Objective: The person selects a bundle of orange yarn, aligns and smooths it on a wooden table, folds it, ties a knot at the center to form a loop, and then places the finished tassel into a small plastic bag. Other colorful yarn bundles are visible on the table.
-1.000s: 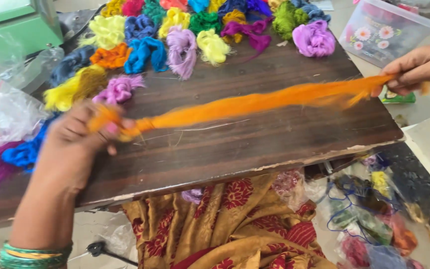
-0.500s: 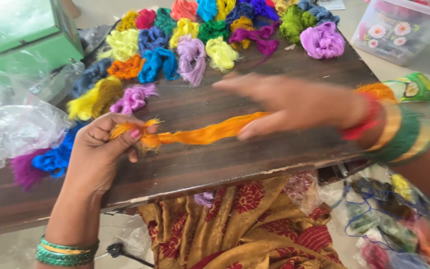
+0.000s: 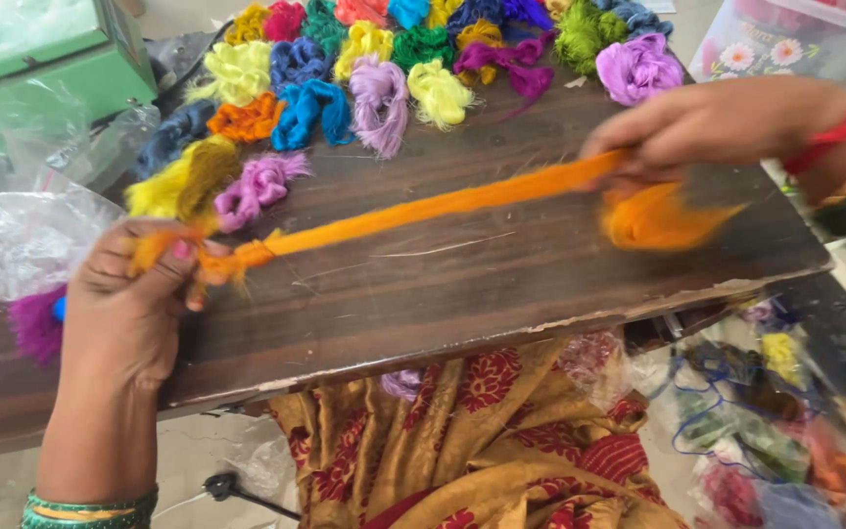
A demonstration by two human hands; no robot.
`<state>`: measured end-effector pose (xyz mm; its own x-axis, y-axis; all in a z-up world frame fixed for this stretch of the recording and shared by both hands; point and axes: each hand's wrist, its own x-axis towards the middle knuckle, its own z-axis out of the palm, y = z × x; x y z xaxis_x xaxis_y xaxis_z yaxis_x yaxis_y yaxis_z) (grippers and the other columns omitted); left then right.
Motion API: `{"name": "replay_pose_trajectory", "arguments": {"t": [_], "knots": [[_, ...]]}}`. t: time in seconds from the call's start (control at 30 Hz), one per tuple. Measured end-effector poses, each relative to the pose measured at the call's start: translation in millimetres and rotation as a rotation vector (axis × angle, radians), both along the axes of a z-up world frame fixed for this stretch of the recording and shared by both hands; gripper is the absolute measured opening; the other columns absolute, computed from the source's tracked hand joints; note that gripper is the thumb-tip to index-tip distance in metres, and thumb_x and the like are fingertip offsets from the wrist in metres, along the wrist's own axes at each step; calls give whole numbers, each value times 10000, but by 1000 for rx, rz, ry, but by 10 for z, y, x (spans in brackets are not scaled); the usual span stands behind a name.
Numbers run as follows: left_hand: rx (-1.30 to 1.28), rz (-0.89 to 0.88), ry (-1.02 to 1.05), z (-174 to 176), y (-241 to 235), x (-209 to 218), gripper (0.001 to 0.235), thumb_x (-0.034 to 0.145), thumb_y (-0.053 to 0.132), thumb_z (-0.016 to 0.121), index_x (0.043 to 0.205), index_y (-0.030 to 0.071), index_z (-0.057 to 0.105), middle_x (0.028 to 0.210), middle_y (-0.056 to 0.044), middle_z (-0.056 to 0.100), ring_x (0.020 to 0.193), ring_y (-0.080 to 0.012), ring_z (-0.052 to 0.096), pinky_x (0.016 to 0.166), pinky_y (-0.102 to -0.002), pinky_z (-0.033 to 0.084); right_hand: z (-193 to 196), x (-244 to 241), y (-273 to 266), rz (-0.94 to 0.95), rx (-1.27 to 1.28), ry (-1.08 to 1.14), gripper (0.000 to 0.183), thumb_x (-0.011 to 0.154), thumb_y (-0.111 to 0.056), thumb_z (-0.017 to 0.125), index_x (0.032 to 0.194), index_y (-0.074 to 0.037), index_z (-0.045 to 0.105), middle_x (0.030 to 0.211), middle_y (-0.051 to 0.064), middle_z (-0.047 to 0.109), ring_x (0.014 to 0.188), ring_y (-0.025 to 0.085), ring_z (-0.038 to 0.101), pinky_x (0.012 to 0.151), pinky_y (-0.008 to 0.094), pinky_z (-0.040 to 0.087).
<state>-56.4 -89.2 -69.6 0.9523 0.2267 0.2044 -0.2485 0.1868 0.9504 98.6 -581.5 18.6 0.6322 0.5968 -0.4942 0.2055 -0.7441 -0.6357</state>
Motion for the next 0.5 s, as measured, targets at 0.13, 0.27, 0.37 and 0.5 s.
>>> {"name": "replay_pose_trajectory", "arguments": {"t": [0.13,0.27,0.37,0.5], "knots": [[186,-57,78,-104,-94,-2,99,993,-16,614,1081,-10,660,989,-141,737,771,-133,664,626,-236,498,-507,522,-1577,-4,-209,-102,496,915,-25,543,1396,-88,651,1018,93,613,809,191,581,717,335,577],[435,-5,114,-92,-101,30,93,994,-21,623,1073,-31,671,933,-101,699,732,-126,610,658,-244,499,-527,446,-1957,-279,-85,131,334,957,-49,579,1266,19,685,981,133,629,805,224,558,746,387,491],[556,53,179,-48,-53,10,97,995,5,628,1069,-22,684,914,-65,707,714,-107,604,659,-236,495,-455,306,-1816,-349,-205,-82,335,978,-176,643,1285,-47,679,1076,117,679,912,218,610,848,398,522],[803,191,295,-8,105,-95,151,992,70,679,1123,20,736,833,-50,697,690,-89,605,650,-238,488,-522,174,-1584,4,-567,-1099,446,941,-257,672,1377,-172,696,1247,118,656,1180,257,627,1025,378,490]]}}
